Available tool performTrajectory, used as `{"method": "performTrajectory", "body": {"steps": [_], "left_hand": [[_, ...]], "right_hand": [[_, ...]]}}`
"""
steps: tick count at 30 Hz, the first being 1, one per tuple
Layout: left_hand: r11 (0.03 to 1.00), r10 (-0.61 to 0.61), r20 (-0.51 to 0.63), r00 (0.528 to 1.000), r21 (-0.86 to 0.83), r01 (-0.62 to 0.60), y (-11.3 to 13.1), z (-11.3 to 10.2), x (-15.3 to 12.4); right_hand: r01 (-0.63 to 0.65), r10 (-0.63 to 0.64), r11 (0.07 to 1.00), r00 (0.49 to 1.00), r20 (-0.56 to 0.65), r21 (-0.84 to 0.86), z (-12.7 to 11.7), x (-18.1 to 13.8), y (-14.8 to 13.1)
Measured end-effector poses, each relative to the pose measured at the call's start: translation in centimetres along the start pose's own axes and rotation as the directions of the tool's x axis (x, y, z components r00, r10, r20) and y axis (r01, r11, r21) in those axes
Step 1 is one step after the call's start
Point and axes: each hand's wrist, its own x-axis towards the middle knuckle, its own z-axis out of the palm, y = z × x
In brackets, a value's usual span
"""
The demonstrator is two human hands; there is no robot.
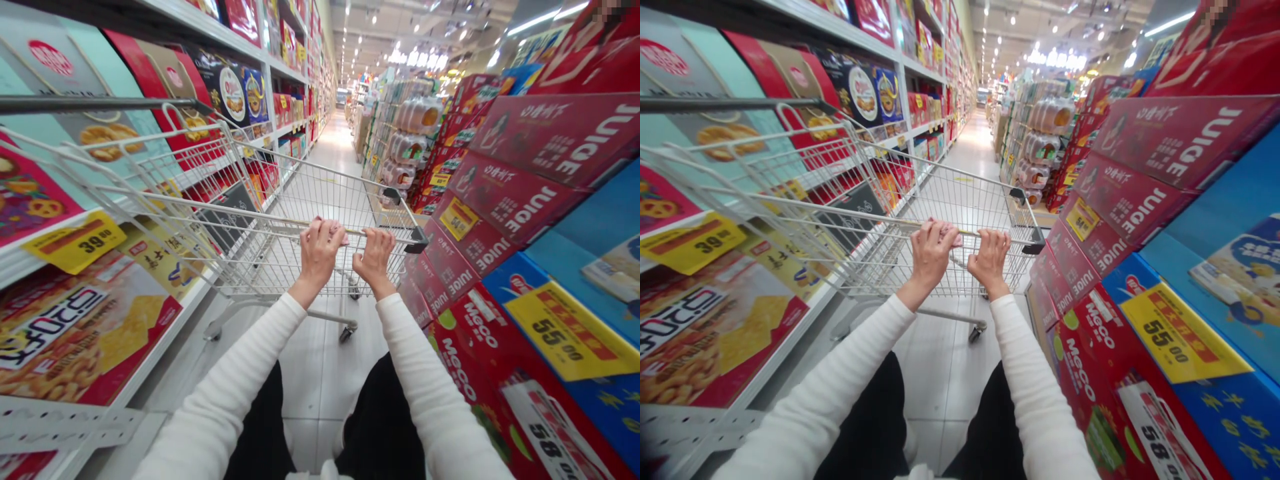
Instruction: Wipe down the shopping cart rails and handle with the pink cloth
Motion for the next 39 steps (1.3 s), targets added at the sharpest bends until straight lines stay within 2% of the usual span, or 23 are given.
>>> {"method": "performTrajectory", "body": {"steps": [3,7,10,13,16,19,21,22,24,27,29,32,33,34,36,37,38,39], "left_hand": [[0.998,0.054,-0.043,0.998,-0.022,-0.055,0.5,2.7,-1.1],[0.989,0.142,-0.086,0.986,-0.023,-0.144,-1.3,5.4,-3.7],[0.98,0.196,-0.116,0.974,-0.004,-0.198,-3.5,6.5,-5.8],[0.978,0.204,-0.18,0.962,0.002,-0.207,-4.9,6.7,-6.7],[0.996,0.057,-0.331,0.942,-0.045,-0.076,-5.4,6.2,-5.5],[0.969,-0.248,-0.461,0.852,-0.134,0.209,-4.5,5.5,-3.3],[0.914,-0.404,-0.455,0.794,-0.216,0.342,-2.8,5.6,-2.3],[0.895,-0.445,-0.424,0.789,-0.256,0.366,-1.7,5.9,-2.1],[0.881,-0.448,-0.332,0.83,-0.32,0.348,1.0,6.8,-2.3],[0.899,-0.355,-0.238,0.904,-0.353,0.26,3.9,8.3,-3.2],[0.915,-0.287,-0.189,0.939,-0.343,0.211,3.8,8.5,-3.8],[0.927,-0.253,-0.117,0.96,-0.314,0.206,0.6,7.1,-4.2],[0.922,-0.295,-0.139,0.945,-0.299,0.244,-0.9,6.3,-4.2],[0.907,-0.373,-0.197,0.907,-0.285,0.311,-2.3,5.5,-4.1],[0.85,-0.521,-0.33,0.787,-0.289,0.441,-4.2,4.0,-3.8],[0.821,-0.57,-0.376,0.731,-0.3,0.485,-4.5,3.6,-3.6],[0.804,-0.594,-0.4,0.698,-0.309,0.507,-4.2,3.5,-3.5],[0.802,-0.597,-0.404,0.693,-0.309,0.511,-3.5,3.6,-3.4]], "right_hand": [[-0.026,0.026,1.0,1.0,-0.017,0.013,0.0,-0.3,-0.5],[0.065,-0.068,0.997,0.995,0.078,0.044,-0.6,-0.3,0.3],[0.082,-0.088,0.995,0.989,0.118,0.055,-0.9,-0.2,0.8],[0.058,-0.064,0.996,0.993,0.103,0.061,-0.7,-0.3,0.5],[0.037,-0.043,0.997,0.996,0.078,0.07,-0.3,-0.4,-0.2],[0.01,-0.017,0.996,0.997,0.073,0.09,-0.3,-0.6,-0.8],[-0.004,-0.006,0.993,0.997,0.08,0.117,-0.4,-0.8,-1.2],[-0.008,-0.003,0.991,0.996,0.084,0.135,-0.5,-0.8,-1.4],[-0.009,-0.006,0.984,0.996,0.085,0.177,-0.6,-1.0,-1.6],[0.036,-0.058,0.966,0.995,0.08,0.255,-1.2,-1.1,-1.4],[0.108,-0.144,0.948,0.984,0.101,0.298,-2.1,-1.1,-0.4],[0.217,-0.279,0.929,0.943,0.182,0.301,-4.1,-1.1,2.4],[0.218,-0.276,0.938,0.94,0.2,0.269,-4.7,-1.3,3.5],[0.174,-0.215,0.963,0.957,0.197,0.205,-5.2,-1.5,4.6],[0.042,-0.057,0.994,0.987,0.147,0.103,-5.8,-1.9,6.2],[-0.002,-0.012,0.995,0.99,0.142,0.098,-5.8,-2.2,6.6],[-0.044,0.03,0.993,0.991,0.127,0.107,-5.6,-2.3,6.7],[-0.079,0.066,0.989,0.992,0.109,0.122,-5.4,-2.5,6.5]]}}
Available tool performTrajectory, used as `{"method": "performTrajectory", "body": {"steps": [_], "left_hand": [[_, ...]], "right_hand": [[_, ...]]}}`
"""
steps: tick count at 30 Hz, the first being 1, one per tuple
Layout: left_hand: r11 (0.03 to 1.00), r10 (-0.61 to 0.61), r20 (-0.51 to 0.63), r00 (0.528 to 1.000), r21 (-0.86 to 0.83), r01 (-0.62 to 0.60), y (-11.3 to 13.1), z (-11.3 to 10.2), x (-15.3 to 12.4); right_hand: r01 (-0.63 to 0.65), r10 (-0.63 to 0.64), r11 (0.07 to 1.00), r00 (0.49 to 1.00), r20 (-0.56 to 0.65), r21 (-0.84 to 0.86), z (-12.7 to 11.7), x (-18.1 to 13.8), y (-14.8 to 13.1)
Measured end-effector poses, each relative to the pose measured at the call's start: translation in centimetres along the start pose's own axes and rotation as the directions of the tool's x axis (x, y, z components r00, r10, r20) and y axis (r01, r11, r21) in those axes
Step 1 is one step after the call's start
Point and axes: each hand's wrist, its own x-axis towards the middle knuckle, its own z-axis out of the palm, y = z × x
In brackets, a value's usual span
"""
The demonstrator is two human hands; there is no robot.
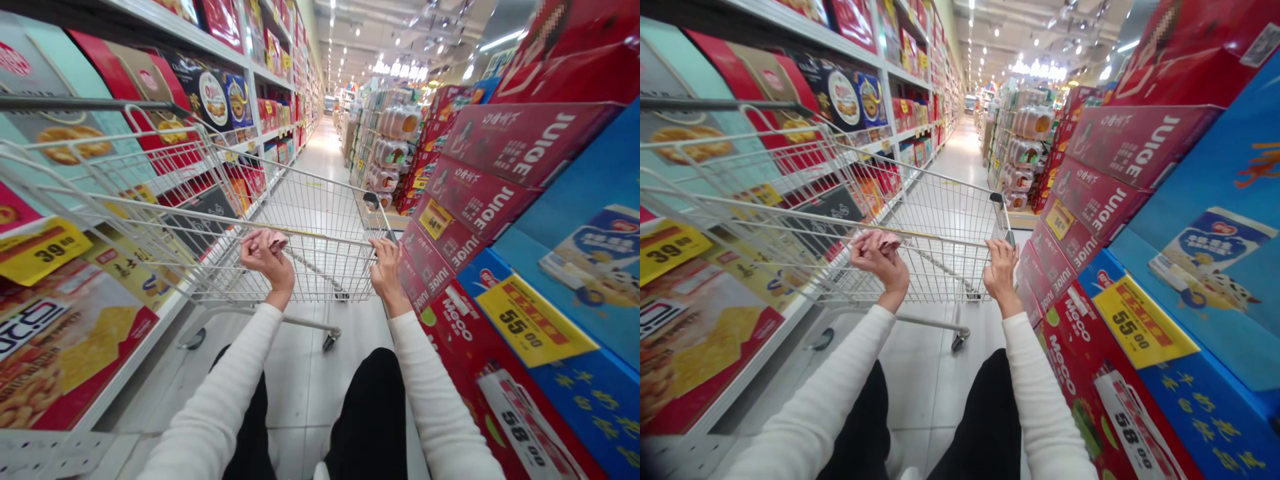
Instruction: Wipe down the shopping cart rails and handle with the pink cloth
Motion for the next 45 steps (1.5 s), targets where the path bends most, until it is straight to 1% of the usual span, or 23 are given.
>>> {"method": "performTrajectory", "body": {"steps": [3,5,8,10,11,13,15,16,18,19,21,23,26,28,29,30,33,35,37,39,42,44,45], "left_hand": [[0.995,0.094,0.075,0.993,0.01,-0.095,2.5,1.4,-3.8],[0.98,0.195,0.178,0.965,0.008,-0.199,4.1,2.6,-7.1],[0.904,0.419,0.398,0.816,-0.094,-0.418,5.2,3.7,-10.6],[0.863,0.488,0.455,0.745,-0.127,-0.488,4.5,3.6,-10.7],[0.864,0.484,0.452,0.749,-0.114,-0.49,3.8,3.3,-10.1],[0.899,0.417,0.38,0.825,-0.042,-0.435,2.0,2.3,-7.9],[0.948,0.289,0.22,0.932,0.073,-0.311,0.5,1.3,-5.3],[0.964,0.223,0.12,0.968,0.122,-0.237,0.0,0.9,-4.3],[0.976,0.147,-0.04,0.988,0.166,-0.138,-0.3,0.6,-3.5],[0.977,0.149,-0.07,0.986,0.163,-0.136,-0.2,0.6,-3.7],[0.97,0.212,-0.019,0.977,0.125,-0.209,0.4,1.0,-5.5],[0.954,0.288,0.126,0.949,0.054,-0.296,0.7,1.5,-8.1],[0.938,0.333,0.349,0.876,-0.026,-0.346,0.1,1.2,-11.2],[0.927,0.352,0.442,0.825,-0.044,-0.372,-0.8,0.4,-11.4],[0.925,0.354,0.453,0.818,-0.038,-0.379,-1.2,0.0,-10.8],[0.928,0.343,0.43,0.835,-0.019,-0.372,-1.5,-0.3,-10.0],[0.961,0.243,0.255,0.936,0.07,-0.268,-1.2,-0.4,-7.0],[0.97,0.208,0.231,0.951,0.075,-0.23,-0.9,-0.2,-6.2],[0.964,0.242,0.339,0.909,0.024,-0.266,-1.1,-0.1,-6.9],[0.947,0.295,0.455,0.84,-0.023,-0.32,-2.3,-0.5,-8.6],[0.916,0.355,0.549,0.757,-0.042,-0.398,-4.5,-1.8,-10.6],[0.901,0.383,0.555,0.738,-0.049,-0.431,-5.1,-2.4,-10.5],[0.899,0.389,0.538,0.747,-0.045,-0.436,-5.0,-2.5,-9.9]], "right_hand": [[-0.052,0.054,0.998,0.997,-0.047,0.047,0.9,-0.2,-1.0],[-0.045,0.048,0.997,0.998,-0.051,0.063,1.2,-0.3,-1.4],[-0.015,0.017,0.999,0.999,-0.03,0.051,1.0,-0.5,-1.2],[0.006,-0.006,1.0,1.0,-0.004,0.02,0.6,-0.7,-0.9],[0.016,-0.016,1.0,1.0,0.006,0.006,0.4,-0.8,-0.8],[0.028,-0.028,1.0,1.0,0.003,-0.011,0.4,-1.0,-0.9],[0.019,-0.02,1.0,0.999,-0.033,-0.013,0.8,-1.3,-1.5],[0.007,-0.008,1.0,0.998,-0.056,-0.011,1.1,-1.5,-1.8],[-0.021,0.021,1.0,0.995,-0.099,-0.006,1.7,-1.8,-2.7],[-0.038,0.038,0.999,0.992,-0.117,-0.003,2.0,-1.9,-3.1],[-0.07,0.071,0.997,0.986,-0.148,0.011,2.4,-2.2,-3.9],[-0.089,0.093,0.995,0.984,-0.155,0.035,2.4,-2.4,-4.3],[-0.081,0.088,0.995,0.987,-0.132,0.056,2.0,-2.5,-4.4],[-0.073,0.077,0.996,0.99,-0.121,0.041,1.8,-2.5,-4.3],[-0.073,0.076,0.997,0.99,-0.123,0.029,1.7,-2.5,-4.3],[-0.075,0.077,0.997,0.989,-0.127,0.018,1.7,-2.5,-4.3],[-0.083,0.083,0.997,0.984,-0.159,0.008,2.0,-2.7,-4.8],[-0.088,0.089,0.996,0.979,-0.182,0.012,2.2,-2.8,-5.3],[-0.098,0.097,0.995,0.976,-0.194,0.007,2.3,-2.9,-5.7],[-0.103,0.1,0.995,0.977,-0.189,-0.007,2.2,-3.1,-5.8],[-0.085,0.081,0.996,0.984,-0.16,-0.019,2.3,-3.8,-5.7],[-0.055,0.051,0.998,0.987,-0.154,-0.022,2.6,-4.9,-5.6],[-0.028,0.023,0.999,0.988,-0.151,-0.029,3.0,-5.5,-5.5]]}}
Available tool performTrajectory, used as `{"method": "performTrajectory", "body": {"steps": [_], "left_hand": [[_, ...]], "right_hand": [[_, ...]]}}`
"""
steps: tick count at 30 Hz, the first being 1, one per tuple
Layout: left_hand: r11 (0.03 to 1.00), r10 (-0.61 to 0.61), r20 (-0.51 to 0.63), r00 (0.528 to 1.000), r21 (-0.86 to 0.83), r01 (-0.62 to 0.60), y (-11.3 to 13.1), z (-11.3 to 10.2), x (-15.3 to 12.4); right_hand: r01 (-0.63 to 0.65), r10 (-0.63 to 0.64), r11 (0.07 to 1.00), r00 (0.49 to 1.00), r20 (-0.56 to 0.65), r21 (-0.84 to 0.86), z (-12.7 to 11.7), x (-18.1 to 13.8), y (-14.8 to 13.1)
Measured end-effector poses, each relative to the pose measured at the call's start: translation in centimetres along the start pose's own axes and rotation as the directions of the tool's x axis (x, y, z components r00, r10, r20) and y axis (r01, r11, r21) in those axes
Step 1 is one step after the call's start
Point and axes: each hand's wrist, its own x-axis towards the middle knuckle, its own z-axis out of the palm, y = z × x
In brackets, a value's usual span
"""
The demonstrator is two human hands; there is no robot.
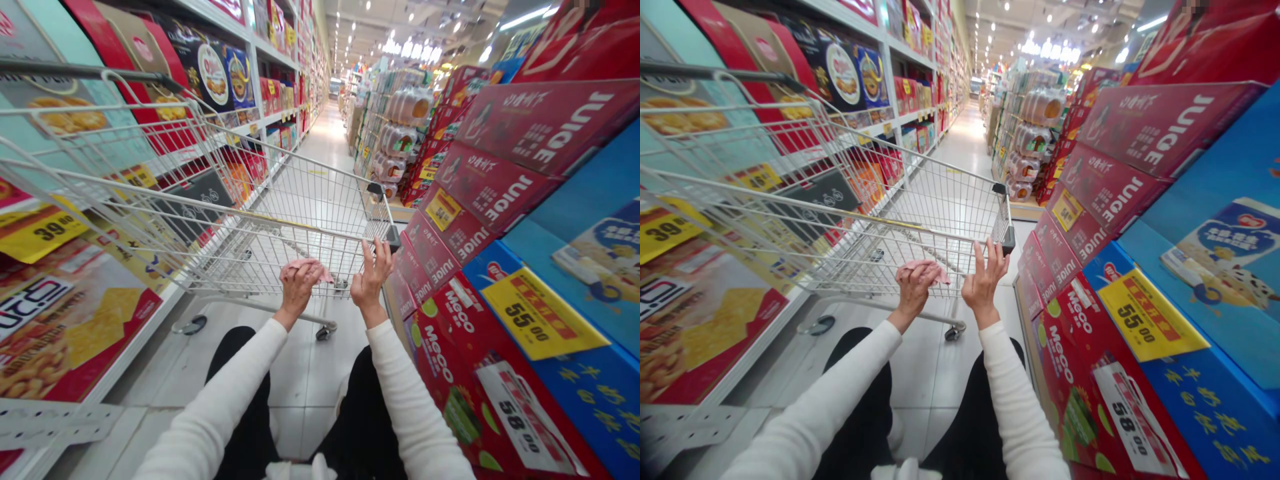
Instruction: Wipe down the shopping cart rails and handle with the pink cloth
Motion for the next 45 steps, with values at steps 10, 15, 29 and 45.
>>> {"method": "performTrajectory", "body": {"steps": [10,15,29,45], "left_hand": [[0.992,0.117,-0.324,0.939,0.073,-0.099,0.9,-0.4,4.6],[0.957,0.282,-0.26,0.924,0.147,-0.251,-0.5,0.6,-0.2],[0.97,0.238,-0.21,0.948,0.094,-0.223,-0.7,1.7,-1.3],[0.988,0.149,-0.216,0.965,-0.014,-0.155,-2.8,5.8,-4.0]], "right_hand": [[0.038,-0.009,0.985,0.986,0.169,-0.171,5.3,-6.2,-0.9],[-0.006,0.046,0.982,0.978,0.204,-0.19,6.0,-7.3,-0.8],[-0.027,0.052,0.991,0.981,0.188,-0.129,7.0,-8.2,-0.5],[-0.056,0.069,0.995,0.985,0.156,-0.085,6.7,-8.1,-0.4]]}}
